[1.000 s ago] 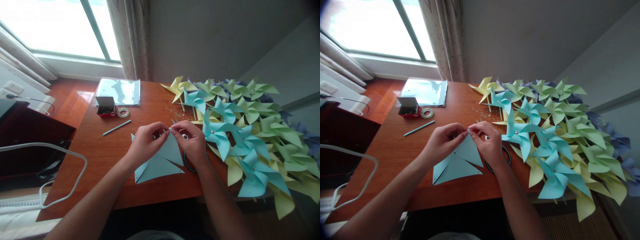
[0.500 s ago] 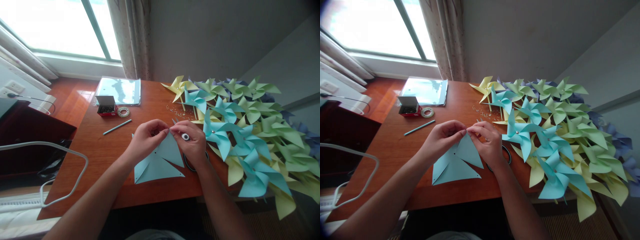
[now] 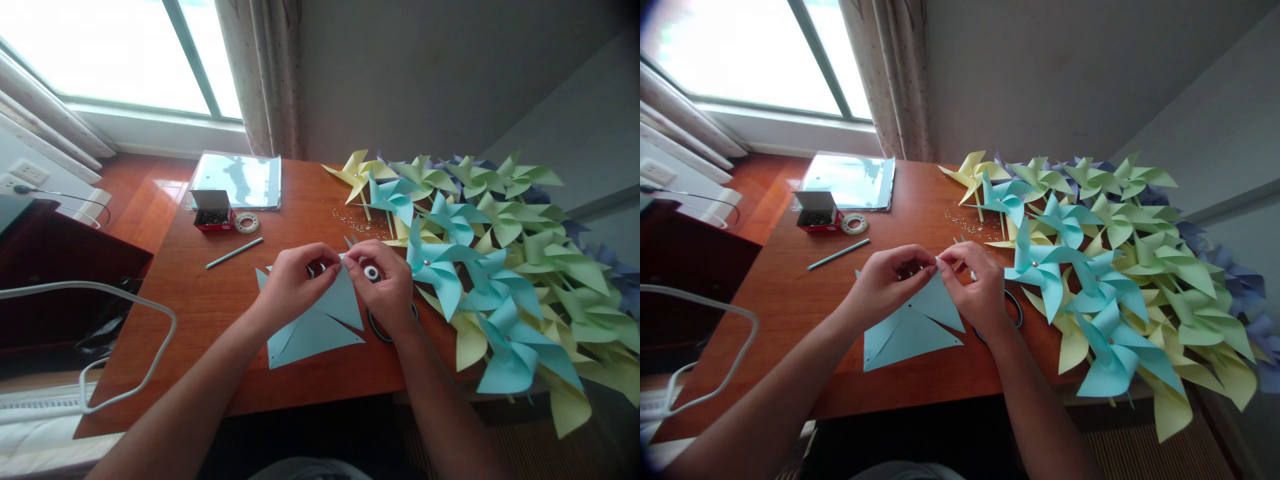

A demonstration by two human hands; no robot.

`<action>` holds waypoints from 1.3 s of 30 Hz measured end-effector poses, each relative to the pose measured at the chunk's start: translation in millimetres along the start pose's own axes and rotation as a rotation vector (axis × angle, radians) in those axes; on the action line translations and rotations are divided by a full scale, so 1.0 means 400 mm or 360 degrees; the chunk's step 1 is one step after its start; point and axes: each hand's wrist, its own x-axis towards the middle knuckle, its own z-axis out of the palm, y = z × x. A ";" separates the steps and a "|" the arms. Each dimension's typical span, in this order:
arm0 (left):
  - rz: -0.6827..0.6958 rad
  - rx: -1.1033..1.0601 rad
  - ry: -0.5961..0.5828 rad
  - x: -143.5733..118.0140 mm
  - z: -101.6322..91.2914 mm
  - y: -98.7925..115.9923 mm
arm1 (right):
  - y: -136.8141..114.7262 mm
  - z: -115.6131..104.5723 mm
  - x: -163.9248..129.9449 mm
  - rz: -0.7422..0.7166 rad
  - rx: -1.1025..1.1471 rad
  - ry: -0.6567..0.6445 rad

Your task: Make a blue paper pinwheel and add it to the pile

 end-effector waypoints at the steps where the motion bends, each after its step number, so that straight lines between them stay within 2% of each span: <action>1: 0.0004 0.0010 0.0005 0.000 0.000 0.001 | 0.003 0.001 0.000 0.0053 0.0052 0.0033; 4: 0.0000 0.0014 0.0027 0.002 0.000 0.002 | 0.014 0.002 0.001 0.0222 0.0180 0.0157; 6: 0.0000 0.0001 0.0040 0.002 0.000 0.002 | 0.020 0.003 0.001 0.0280 0.0157 0.0149; 13: 0.0008 0.0018 0.0052 0.002 0.000 -0.002 | 0.022 0.010 -0.004 0.0283 0.0151 0.0140; 18: 0.0001 0.0040 0.0050 0.002 -0.001 -0.005 | 0.018 0.006 -0.004 0.0269 0.0167 0.0044; 21: 0.0001 0.0020 0.0042 0.001 -0.001 -0.006 | 0.011 0.004 -0.001 0.0191 0.0131 -0.0053; 27: 0.0017 0.0014 0.0020 0.001 0.000 -0.007 | 0.006 0.001 0.005 0.0043 0.0027 -0.0113; 32: -0.0012 -0.0039 -0.0013 0.002 -0.003 -0.015 | 0.009 -0.001 0.003 -0.0120 -0.0059 -0.0032; 39: -0.0137 -0.0391 -0.0040 0.007 -0.010 -0.015 | 0.019 0.003 -0.002 -0.0293 -0.0112 0.0026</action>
